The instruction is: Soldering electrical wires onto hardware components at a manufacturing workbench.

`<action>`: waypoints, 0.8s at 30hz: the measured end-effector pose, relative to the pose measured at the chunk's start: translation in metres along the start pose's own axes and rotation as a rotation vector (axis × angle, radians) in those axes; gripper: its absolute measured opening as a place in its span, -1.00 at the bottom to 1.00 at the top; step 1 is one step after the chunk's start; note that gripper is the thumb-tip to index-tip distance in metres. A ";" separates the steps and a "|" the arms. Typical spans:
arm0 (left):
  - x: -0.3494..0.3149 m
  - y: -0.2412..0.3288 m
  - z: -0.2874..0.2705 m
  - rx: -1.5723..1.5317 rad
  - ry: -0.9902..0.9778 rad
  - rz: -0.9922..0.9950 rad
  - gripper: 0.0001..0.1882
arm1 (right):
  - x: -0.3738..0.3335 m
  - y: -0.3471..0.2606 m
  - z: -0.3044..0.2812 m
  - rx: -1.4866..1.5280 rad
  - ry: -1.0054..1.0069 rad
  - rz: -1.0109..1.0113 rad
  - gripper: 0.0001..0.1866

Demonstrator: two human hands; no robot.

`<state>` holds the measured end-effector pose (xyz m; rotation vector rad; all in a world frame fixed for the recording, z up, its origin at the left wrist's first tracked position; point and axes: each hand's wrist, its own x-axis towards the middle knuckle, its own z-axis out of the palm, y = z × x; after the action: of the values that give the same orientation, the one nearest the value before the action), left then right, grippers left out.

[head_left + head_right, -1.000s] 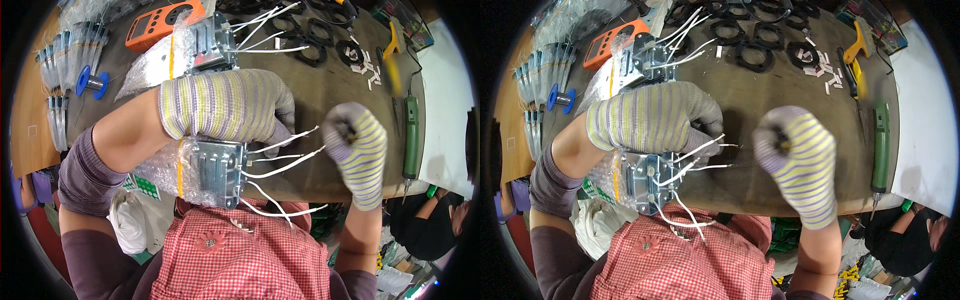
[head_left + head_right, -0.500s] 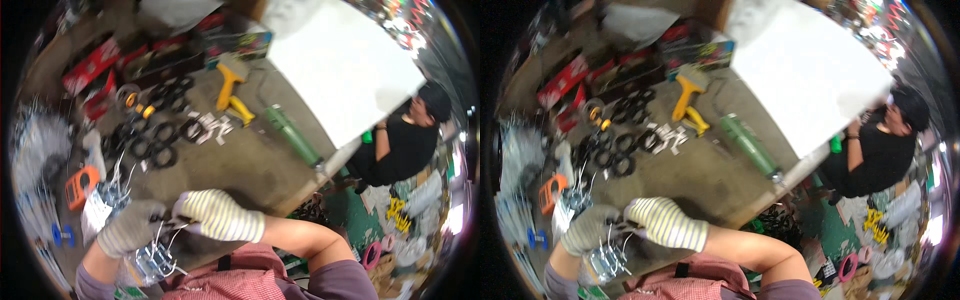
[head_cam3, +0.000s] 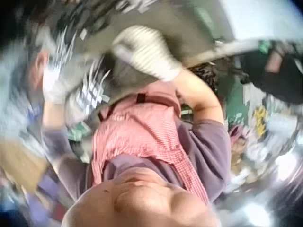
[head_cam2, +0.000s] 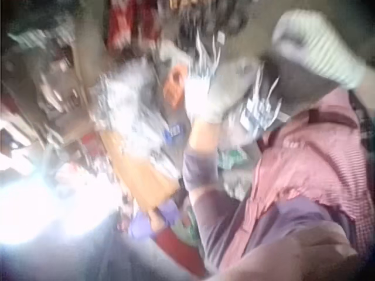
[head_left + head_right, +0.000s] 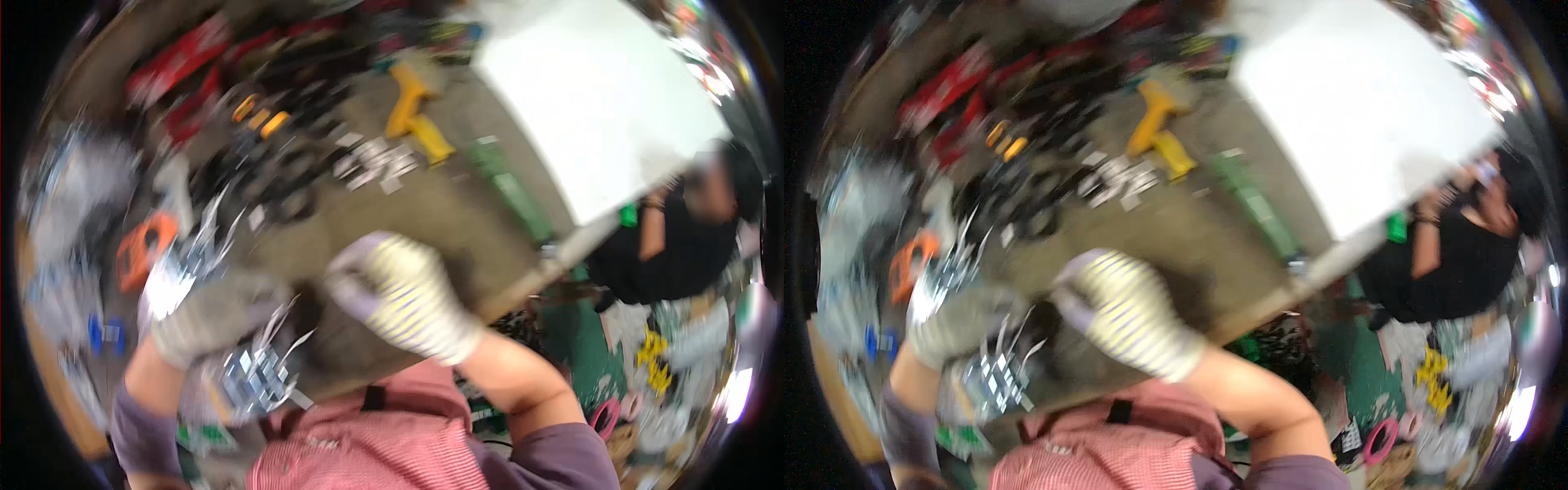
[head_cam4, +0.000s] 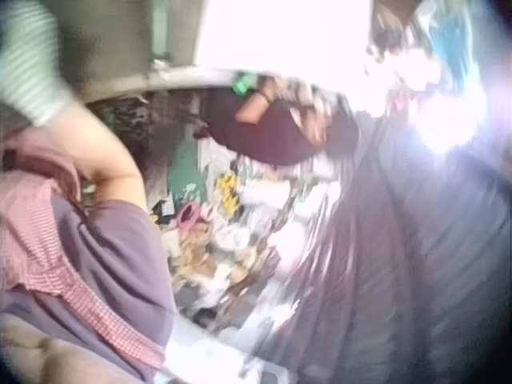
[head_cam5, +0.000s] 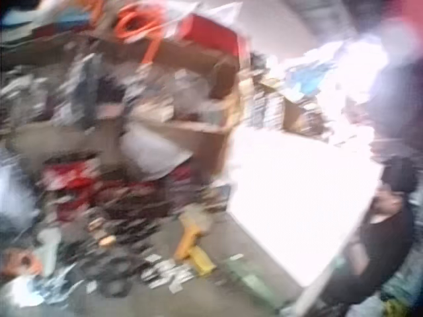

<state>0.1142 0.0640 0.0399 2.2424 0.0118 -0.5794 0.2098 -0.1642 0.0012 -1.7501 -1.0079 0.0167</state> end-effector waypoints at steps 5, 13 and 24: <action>-0.032 0.031 -0.018 -0.383 0.038 -0.142 -0.64 | -0.011 -0.017 -0.018 0.060 -0.216 0.493 -0.83; -0.075 0.025 0.000 -0.580 0.373 -0.178 -0.68 | -0.012 -0.028 0.017 0.162 -0.424 0.401 -0.75; -0.036 0.029 -0.001 -0.068 -0.001 -0.024 -0.74 | -0.021 -0.036 0.026 0.253 -0.351 0.444 -0.86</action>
<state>0.0878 0.0518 0.0756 2.1791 0.0574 -0.5845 0.1620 -0.1547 0.0090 -1.7322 -0.7971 0.7235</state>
